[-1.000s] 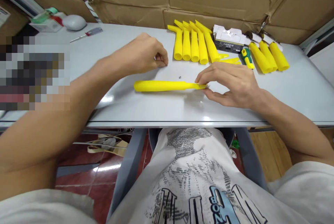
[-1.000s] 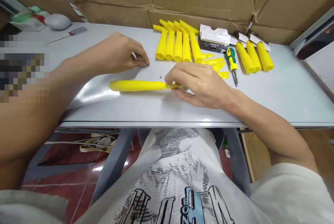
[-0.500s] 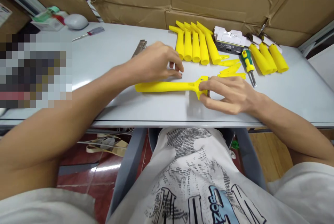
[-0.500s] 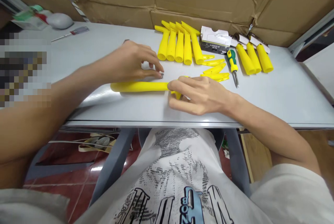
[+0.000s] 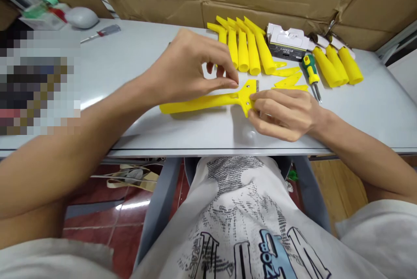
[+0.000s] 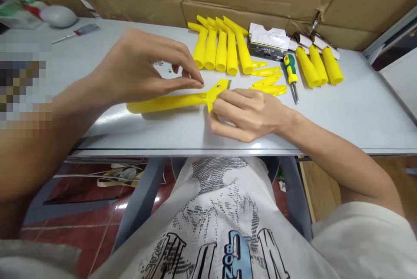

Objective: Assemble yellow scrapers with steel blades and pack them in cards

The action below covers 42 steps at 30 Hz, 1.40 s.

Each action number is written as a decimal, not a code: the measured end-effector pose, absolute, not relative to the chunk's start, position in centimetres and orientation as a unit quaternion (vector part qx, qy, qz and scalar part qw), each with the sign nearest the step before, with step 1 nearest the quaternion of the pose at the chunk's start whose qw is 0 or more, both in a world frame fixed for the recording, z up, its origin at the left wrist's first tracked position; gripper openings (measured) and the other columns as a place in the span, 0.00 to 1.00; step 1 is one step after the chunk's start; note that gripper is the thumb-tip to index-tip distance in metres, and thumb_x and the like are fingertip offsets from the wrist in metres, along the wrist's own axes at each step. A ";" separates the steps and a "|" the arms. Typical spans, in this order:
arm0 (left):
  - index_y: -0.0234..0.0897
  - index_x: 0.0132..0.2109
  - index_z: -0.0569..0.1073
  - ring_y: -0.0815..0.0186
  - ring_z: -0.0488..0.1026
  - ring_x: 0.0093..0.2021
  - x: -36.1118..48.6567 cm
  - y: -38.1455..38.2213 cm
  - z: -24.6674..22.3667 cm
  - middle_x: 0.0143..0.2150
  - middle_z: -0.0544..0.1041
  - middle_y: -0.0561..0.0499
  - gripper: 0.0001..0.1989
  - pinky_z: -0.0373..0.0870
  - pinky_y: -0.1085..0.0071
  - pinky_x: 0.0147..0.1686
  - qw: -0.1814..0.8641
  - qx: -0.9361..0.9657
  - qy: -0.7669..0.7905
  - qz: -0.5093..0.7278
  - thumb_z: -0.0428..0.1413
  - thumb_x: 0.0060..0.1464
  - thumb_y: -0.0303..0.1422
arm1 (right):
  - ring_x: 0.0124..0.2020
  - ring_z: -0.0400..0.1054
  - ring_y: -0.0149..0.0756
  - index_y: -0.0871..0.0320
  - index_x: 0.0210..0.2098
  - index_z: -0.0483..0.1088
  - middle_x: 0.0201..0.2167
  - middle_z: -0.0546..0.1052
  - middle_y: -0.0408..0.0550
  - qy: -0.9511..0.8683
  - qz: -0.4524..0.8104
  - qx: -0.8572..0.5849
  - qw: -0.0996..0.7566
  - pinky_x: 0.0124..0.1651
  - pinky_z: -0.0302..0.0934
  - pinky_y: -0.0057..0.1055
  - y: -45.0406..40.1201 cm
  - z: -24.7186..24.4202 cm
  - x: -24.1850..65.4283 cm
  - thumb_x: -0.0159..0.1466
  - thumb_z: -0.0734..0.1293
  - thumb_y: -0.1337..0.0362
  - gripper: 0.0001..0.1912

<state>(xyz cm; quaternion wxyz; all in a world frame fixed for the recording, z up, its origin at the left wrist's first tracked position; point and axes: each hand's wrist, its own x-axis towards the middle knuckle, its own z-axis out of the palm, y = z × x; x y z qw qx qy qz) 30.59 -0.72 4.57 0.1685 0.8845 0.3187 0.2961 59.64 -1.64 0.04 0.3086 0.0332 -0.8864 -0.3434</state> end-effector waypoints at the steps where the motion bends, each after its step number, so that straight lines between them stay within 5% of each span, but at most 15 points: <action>1: 0.51 0.39 0.88 0.58 0.80 0.38 31.0 -1.4 4.6 0.41 0.89 0.49 0.14 0.75 0.55 0.45 0.163 0.888 0.308 0.298 0.66 0.71 0.50 | 0.38 0.79 0.31 0.52 0.46 0.76 0.35 0.80 0.41 -0.888 -0.337 0.030 0.310 0.33 0.72 0.28 -1.7 0.0 59.6 0.77 0.67 0.70 0.07; 6: 0.53 0.42 0.89 0.54 0.86 0.44 32.0 -3.0 3.8 0.47 0.91 0.49 0.17 0.77 0.53 0.49 0.142 0.906 0.288 0.277 0.59 0.77 0.50 | 0.38 0.79 0.31 0.49 0.51 0.77 0.38 0.81 0.40 -0.916 -0.317 -0.012 0.245 0.35 0.75 0.30 -2.0 -0.2 59.5 0.79 0.62 0.70 0.13; 13: 0.54 0.47 0.91 0.49 0.87 0.51 31.4 -2.5 3.6 0.51 0.92 0.45 0.20 0.77 0.49 0.50 0.082 0.931 0.278 0.221 0.54 0.79 0.50 | 0.38 0.78 0.31 0.50 0.50 0.76 0.40 0.80 0.40 -0.929 -0.250 -0.008 0.273 0.34 0.70 0.28 -2.0 0.2 59.2 0.79 0.62 0.70 0.12; 19: 0.52 0.46 0.91 0.47 0.87 0.55 31.0 -2.4 3.5 0.47 0.89 0.44 0.18 0.81 0.53 0.58 0.132 0.927 0.296 0.190 0.60 0.73 0.53 | 0.39 0.77 0.32 0.50 0.50 0.77 0.42 0.81 0.43 -0.964 -0.125 -0.087 0.220 0.37 0.72 0.30 -2.1 0.0 59.0 0.81 0.58 0.66 0.15; 27: 0.49 0.47 0.89 0.59 0.85 0.46 31.0 -2.6 4.2 0.50 0.90 0.49 0.09 0.81 0.61 0.52 0.140 0.920 0.252 0.265 0.65 0.70 0.43 | 0.40 0.79 0.33 0.50 0.54 0.81 0.46 0.83 0.46 -0.903 -0.129 -0.180 0.368 0.43 0.78 0.33 -1.7 -1.2 59.0 0.83 0.64 0.57 0.13; 32: 0.48 0.47 0.90 0.56 0.85 0.42 31.5 -3.0 3.9 0.46 0.92 0.48 0.14 0.89 0.55 0.50 0.251 0.854 0.325 0.319 0.73 0.65 0.52 | 0.46 0.81 0.39 0.51 0.56 0.83 0.49 0.83 0.51 -0.872 0.013 -0.249 0.422 0.51 0.83 0.39 -2.3 0.0 58.1 0.82 0.68 0.48 0.17; 38: 0.47 0.43 0.91 0.59 0.84 0.39 32.1 -2.7 3.1 0.43 0.92 0.52 0.25 0.90 0.55 0.47 0.331 0.798 0.367 0.345 0.79 0.56 0.61 | 0.41 0.82 0.39 0.52 0.52 0.78 0.45 0.85 0.49 -0.815 0.186 -0.269 0.478 0.43 0.81 0.38 -2.6 0.2 57.5 0.77 0.73 0.41 0.21; 42: 0.49 0.42 0.91 0.57 0.84 0.41 32.4 -2.5 2.7 0.44 0.92 0.53 0.25 0.89 0.55 0.45 0.360 0.779 0.378 0.348 0.80 0.53 0.62 | 0.41 0.83 0.40 0.51 0.53 0.76 0.45 0.87 0.50 -0.807 0.238 -0.307 0.444 0.43 0.81 0.36 -1.0 -0.3 57.6 0.73 0.77 0.33 0.29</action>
